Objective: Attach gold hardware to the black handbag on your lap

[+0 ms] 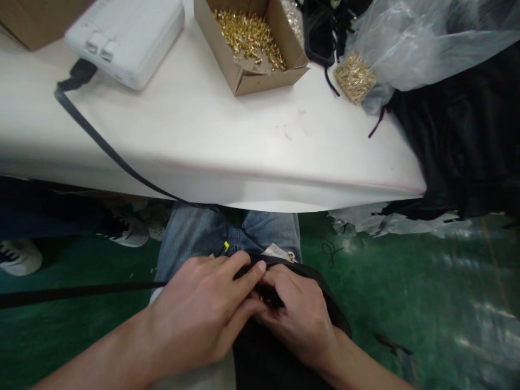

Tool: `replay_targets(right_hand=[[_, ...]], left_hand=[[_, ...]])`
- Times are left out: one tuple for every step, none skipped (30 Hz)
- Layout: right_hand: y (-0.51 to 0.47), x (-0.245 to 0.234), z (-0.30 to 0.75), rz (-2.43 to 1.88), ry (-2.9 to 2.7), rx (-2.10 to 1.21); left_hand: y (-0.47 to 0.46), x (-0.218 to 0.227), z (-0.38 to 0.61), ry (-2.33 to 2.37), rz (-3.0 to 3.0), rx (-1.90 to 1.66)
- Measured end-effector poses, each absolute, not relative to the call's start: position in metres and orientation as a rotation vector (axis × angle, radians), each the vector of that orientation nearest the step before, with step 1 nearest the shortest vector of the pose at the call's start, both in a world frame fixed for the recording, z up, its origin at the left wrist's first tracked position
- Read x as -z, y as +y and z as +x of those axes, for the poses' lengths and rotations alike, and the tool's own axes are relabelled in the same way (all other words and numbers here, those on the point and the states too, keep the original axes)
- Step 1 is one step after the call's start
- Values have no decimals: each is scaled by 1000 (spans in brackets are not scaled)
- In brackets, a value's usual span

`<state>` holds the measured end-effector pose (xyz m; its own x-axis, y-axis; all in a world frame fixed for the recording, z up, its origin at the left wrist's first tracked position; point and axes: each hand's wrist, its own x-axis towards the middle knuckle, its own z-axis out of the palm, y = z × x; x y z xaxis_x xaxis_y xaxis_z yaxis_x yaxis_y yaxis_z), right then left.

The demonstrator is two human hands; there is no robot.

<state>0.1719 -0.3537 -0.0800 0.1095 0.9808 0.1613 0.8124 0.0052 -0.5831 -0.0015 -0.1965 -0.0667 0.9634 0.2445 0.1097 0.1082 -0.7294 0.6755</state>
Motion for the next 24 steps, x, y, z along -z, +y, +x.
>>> replay_targets(right_hand=[[-355,80,173,-1846,-1756,-391],[-356,80,174,-1853,-1767,-374],[-356,80,175,-1862,-1777,-353],[-357,80,175,-1866,-1789,-333],[-358,80,174,-1866,-1806,-318],[-358,80,173,-1861,-1825,-308],[-359,80,172,-1854,-1844,-300],[-359,80,171,-1846,-1863,-290],[-359,80,169,-1838,-1880,-275],[-360,80,168,-1830,-1891,-256],[-359,79,167,-1821,-1898,-241],[-359,79,166,-1812,-1902,-228],[-359,78,165,-1802,-1902,-214],[-358,76,164,-1791,-1900,-204],[-357,75,163,-1784,-1895,-199],[-356,74,163,-1785,-1888,-196],[-356,73,162,-1791,-1881,-194],[-355,73,161,-1799,-1873,-203],[-355,73,161,-1806,-1866,-224],[-355,73,161,-1808,-1859,-253],[-356,73,161,-1797,-1853,-282],[-356,73,161,-1775,-1852,-315],[-357,74,161,-1750,-1857,-346],[-358,75,161,-1729,-1865,-368]], left_hand=[[-197,68,-2,255,2351,-242],[-198,70,-2,258,2305,-239],[-199,73,-2,265,2255,-235],[-199,75,-1,286,2201,-238],[-199,77,0,324,2144,-243],[-199,78,2,375,2086,-250],[-200,79,5,433,2031,-254],[-200,79,7,490,1983,-253],[-200,79,10,544,1941,-245],[-200,79,13,588,1901,-227],[-201,79,16,622,1860,-207],[-201,80,19,654,1814,-191],[-202,81,21,684,1758,-175],[-203,83,22,711,1693,-161],[-203,85,23,734,1632,-150],[-204,88,24,754,1585,-145],[-204,90,25,768,1558,-144],[-204,91,25,774,1551,-143],[-202,91,25,769,1565,-142],[-200,90,25,749,1600,-134],[-197,89,25,716,1650,-118],[-194,86,24,673,1708,-97],[-191,83,24,629,1769,-73],[-187,80,24,595,1826,-50]])
